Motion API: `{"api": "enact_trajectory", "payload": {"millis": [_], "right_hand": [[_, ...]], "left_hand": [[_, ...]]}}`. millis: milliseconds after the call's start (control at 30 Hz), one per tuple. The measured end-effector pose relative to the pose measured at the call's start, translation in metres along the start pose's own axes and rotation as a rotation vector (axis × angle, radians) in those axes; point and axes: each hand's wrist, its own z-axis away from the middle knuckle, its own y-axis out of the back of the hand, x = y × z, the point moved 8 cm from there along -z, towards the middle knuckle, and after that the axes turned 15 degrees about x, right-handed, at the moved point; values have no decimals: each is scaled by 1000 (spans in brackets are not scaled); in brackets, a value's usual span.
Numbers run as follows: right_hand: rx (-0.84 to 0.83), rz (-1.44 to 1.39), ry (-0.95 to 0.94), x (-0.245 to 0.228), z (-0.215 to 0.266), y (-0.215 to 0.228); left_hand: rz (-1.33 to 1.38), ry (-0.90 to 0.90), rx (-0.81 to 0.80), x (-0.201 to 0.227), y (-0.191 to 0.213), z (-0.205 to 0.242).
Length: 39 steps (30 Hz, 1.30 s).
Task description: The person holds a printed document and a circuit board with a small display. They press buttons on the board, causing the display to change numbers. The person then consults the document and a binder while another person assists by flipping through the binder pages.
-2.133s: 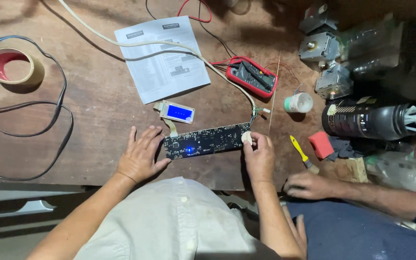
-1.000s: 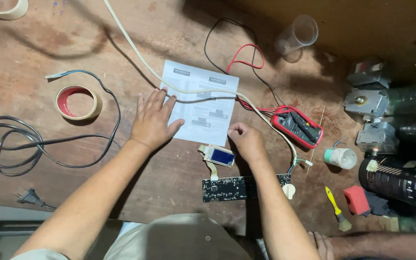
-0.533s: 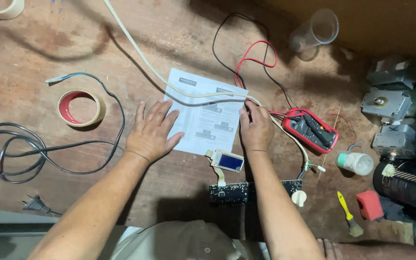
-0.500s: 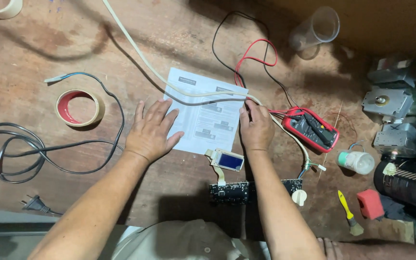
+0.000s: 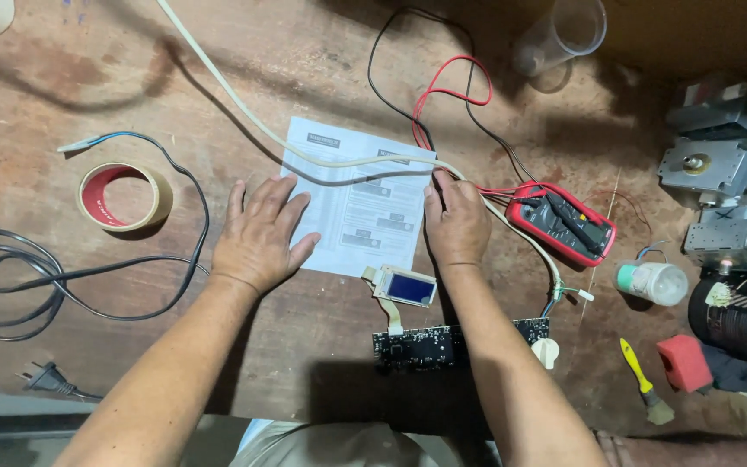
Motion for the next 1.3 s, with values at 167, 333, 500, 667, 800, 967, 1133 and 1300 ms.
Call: {"api": "enact_trajectory", "payload": {"millis": [167, 333, 500, 667, 800, 967, 1133, 1300], "right_hand": [[-4, 10, 0, -2, -1, 1], [-7, -1, -1, -1, 0, 1], [8, -7, 11, -1, 0, 2], [18, -9, 27, -2, -1, 2], [21, -6, 22, -2, -1, 2], [15, 0, 18, -2, 0, 1], [6, -7, 11, -4, -1, 5], [-6, -22, 5, -7, -4, 8]], "left_hand": [[11, 17, -23, -2, -2, -2], [-6, 29, -34, -2, -2, 1], [-9, 27, -29, -3, -5, 0], [-7, 38, -48, -3, -4, 0], [-8, 45, -56, -2, -4, -1], [11, 53, -71, -2, -1, -1], [9, 56, -103, -2, -2, -2], [-3, 54, -100, -1, 1, -4]]}}
